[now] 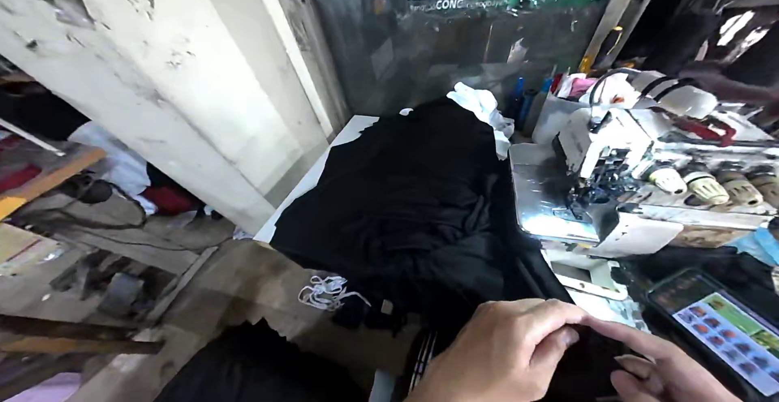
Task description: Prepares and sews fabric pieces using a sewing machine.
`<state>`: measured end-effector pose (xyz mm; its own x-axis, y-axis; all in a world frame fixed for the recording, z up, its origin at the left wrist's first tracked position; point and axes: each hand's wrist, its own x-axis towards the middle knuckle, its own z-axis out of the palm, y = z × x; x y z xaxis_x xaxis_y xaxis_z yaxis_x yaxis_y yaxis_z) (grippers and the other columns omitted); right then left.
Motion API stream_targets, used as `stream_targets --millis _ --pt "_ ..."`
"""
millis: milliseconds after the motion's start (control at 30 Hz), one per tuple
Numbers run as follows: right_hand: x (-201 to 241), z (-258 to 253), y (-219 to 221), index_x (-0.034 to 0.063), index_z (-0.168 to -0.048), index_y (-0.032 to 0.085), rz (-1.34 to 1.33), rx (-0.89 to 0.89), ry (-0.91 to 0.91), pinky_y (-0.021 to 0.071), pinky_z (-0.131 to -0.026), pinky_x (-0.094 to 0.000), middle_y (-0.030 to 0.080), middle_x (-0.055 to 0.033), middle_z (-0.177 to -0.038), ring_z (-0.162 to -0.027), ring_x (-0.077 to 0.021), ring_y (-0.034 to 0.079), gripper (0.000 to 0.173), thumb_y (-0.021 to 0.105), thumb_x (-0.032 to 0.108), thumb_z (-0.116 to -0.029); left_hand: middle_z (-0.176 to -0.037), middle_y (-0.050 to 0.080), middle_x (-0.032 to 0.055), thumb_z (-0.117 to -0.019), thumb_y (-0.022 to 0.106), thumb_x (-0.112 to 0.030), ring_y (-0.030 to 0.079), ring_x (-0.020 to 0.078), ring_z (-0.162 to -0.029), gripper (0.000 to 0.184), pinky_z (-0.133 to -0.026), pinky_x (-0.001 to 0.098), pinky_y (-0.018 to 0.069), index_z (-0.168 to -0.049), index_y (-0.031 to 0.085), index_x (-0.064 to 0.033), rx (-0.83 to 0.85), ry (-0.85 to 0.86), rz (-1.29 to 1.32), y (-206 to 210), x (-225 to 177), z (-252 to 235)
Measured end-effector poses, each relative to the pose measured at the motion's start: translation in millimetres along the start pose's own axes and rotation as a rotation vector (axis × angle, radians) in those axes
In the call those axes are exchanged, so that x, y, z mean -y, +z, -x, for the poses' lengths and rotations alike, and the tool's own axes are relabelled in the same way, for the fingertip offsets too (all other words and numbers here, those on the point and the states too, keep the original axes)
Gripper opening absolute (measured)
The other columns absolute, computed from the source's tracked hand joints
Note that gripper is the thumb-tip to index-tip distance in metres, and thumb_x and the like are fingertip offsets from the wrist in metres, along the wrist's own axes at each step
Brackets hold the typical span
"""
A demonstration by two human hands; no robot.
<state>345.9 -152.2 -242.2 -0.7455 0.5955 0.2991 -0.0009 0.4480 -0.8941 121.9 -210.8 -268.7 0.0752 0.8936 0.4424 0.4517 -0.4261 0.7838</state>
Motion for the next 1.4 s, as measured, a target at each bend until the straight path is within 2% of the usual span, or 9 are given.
stream_targets --millis 167,267,367,633,933,1033,1133,1300,1400 --pt "15.5 -1.0 5.4 -0.0025 -0.137 0.05 0.029 -0.055 -0.007 0.0593 -0.07 -0.0326 0.069 -0.0085 -0.102 -0.079 -0.0139 0.067 0.039 0.056 0.003 -0.0987 -0.104 0.069 0.0005 -0.1065 0.051 -0.016 0.065 0.0088 -0.087 0.03 -0.076 0.0292 0.0576 -0.129 0.069 -0.015 -0.054 -0.005 0.023 -2.5 -14.6 4.5" --pt "18.6 -1.0 5.3 -0.0007 -0.124 0.06 0.058 -0.004 -0.033 0.0601 -0.073 -0.0325 0.069 -0.0077 -0.102 -0.084 -0.0132 0.068 0.026 0.059 0.006 -0.099 -0.105 0.067 0.0006 -0.1019 0.048 -0.009 0.064 0.0116 -0.089 0.045 -0.076 0.0329 0.0574 -0.14 0.064 -0.0263 0.075 -0.034 -0.035 -1.1 -6.8 3.9" --pt "21.2 1.9 2.5 -0.0004 -0.112 0.07 0.061 0.073 -0.053 0.0606 -0.071 -0.0314 0.072 -0.0095 -0.098 -0.081 -0.0128 0.069 0.019 0.059 0.008 -0.0994 -0.104 0.067 -0.0032 -0.1007 0.051 -0.012 0.066 0.0104 -0.089 0.037 -0.076 0.0344 0.0577 -0.127 0.07 -0.0297 0.132 -0.037 -0.124 -1.6 0.3 -0.7" --pt "47.7 8.3 13.1 0.0023 -0.108 0.075 0.102 -0.071 0.03 0.0614 -0.075 -0.0292 0.076 -0.0048 -0.098 -0.083 -0.0099 0.072 0.021 0.057 0.008 -0.098 -0.106 0.073 -0.0063 -0.0983 0.057 -0.014 0.07 0.007 -0.093 0.023 -0.082 0.0335 0.0615 -0.113 0.073 -0.0205 -0.036 -0.066 -0.196 -21.2 -13.8 1.7" --pt "3.6 21.9 4.6 0.0125 -0.105 0.076 0.101 -0.043 -0.043 0.0629 -0.079 -0.0318 0.075 0.0036 -0.096 -0.087 -0.0068 0.071 0.017 0.068 0.027 -0.1007 -0.085 0.069 0.0005 -0.0848 0.068 -0.005 0.066 0.0093 -0.069 0.018 -0.059 0.029 0.0599 -0.102 0.063 -0.0071 0.029 -0.044 -0.178 -34.6 -13.3 2.0" --pt "2.3 28.0 -2.3 0.0117 -0.104 0.076 0.087 -0.083 -0.056 0.0625 -0.078 -0.031 0.075 0.0032 -0.095 -0.086 -0.0067 0.071 0.016 0.068 0.025 -0.101 -0.083 0.068 -0.0011 -0.0913 0.071 -0.016 0.065 0.0099 -0.069 0.023 -0.061 0.0305 0.0586 -0.113 0.067 -0.0095 0.23 -0.127 -0.284 -35.4 -11.3 -0.9" --pt "1.2 35.8 -8.0 0.0105 -0.102 0.076 0.04 -0.108 -0.068 0.062 -0.076 -0.0316 0.075 0.0022 -0.092 -0.084 -0.0077 0.071 0.016 0.068 0.024 -0.1007 -0.093 0.074 0.0009 -0.0996 0.064 -0.024 0.071 0.0137 -0.08 0.031 -0.075 0.0376 0.0605 -0.128 0.068 -0.0136 0.427 -0.254 -0.44 -38.1 -1.7 -1.0" --pt "-3.3 38.8 -3.9 0.0087 -0.098 0.076 -0.041 -0.056 -0.078 0.0608 -0.074 -0.0343 0.073 -0.0011 -0.089 -0.083 -0.0105 0.07 0.02 0.069 0.027 -0.0998 -0.094 0.074 0.0025 -0.1065 0.052 -0.016 0.072 0.0123 -0.076 0.028 -0.067 0.0322 0.0635 -0.129 0.066 -0.0078 0.29 -0.242 -0.315 -41.2 -19.5 -14.4" --pt "0.4 39.2 -4.9 0.0092 -0.095 0.077 -0.026 -0.027 -0.099 0.059 -0.07 -0.0333 0.073 -0.0002 -0.086 -0.08 -0.0092 0.069 0.023 0.07 0.031 -0.0984 -0.099 0.074 -0.0066 -0.1077 0.047 -0.026 0.071 0.0071 -0.079 0.034 -0.07 0.0332 0.0637 -0.136 0.066 -0.025 0.342 -0.175 -0.464 -27.5 -6.0 -20.8"
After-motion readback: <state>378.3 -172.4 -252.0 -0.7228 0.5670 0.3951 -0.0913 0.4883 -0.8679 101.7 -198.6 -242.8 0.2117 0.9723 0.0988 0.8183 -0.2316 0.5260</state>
